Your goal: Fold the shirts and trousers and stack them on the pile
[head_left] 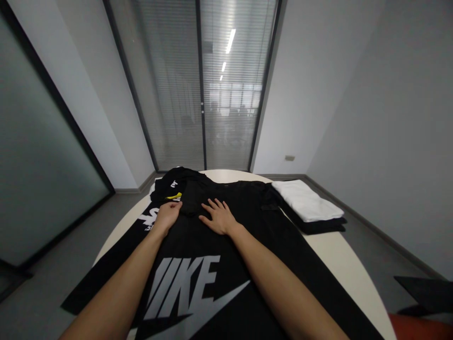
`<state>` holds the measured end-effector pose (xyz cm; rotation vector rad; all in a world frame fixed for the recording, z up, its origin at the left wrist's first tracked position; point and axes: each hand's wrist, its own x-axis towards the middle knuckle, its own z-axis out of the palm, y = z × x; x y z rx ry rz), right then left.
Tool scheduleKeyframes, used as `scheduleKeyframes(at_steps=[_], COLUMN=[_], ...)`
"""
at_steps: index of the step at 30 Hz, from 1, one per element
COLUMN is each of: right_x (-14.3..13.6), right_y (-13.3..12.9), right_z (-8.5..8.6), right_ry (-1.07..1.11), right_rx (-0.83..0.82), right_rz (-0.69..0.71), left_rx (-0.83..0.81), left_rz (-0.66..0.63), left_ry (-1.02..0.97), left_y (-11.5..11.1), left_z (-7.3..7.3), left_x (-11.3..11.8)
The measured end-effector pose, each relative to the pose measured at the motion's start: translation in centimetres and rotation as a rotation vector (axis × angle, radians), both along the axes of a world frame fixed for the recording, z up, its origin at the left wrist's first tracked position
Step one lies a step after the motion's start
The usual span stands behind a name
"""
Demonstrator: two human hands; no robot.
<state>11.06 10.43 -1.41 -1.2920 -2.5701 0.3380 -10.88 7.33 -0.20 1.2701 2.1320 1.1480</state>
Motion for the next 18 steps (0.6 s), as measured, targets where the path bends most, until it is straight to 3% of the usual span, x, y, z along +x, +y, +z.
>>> scheduleKeyframes(at_steps=[6,18], right_x=[0.0,0.1], right_y=[-0.1,-0.4], right_z=[0.1,0.2], right_ry=[0.006,0.009], right_rx=[0.0,0.023], right_rz=[-0.045,0.016], left_rx=[-0.06,0.114], left_rz=[0.034,-0.046], left_ry=[0.117,0.218], left_y=[0.3,1.1], left_z=[-0.3,-1.3], left_x=[-0.8,-0.9])
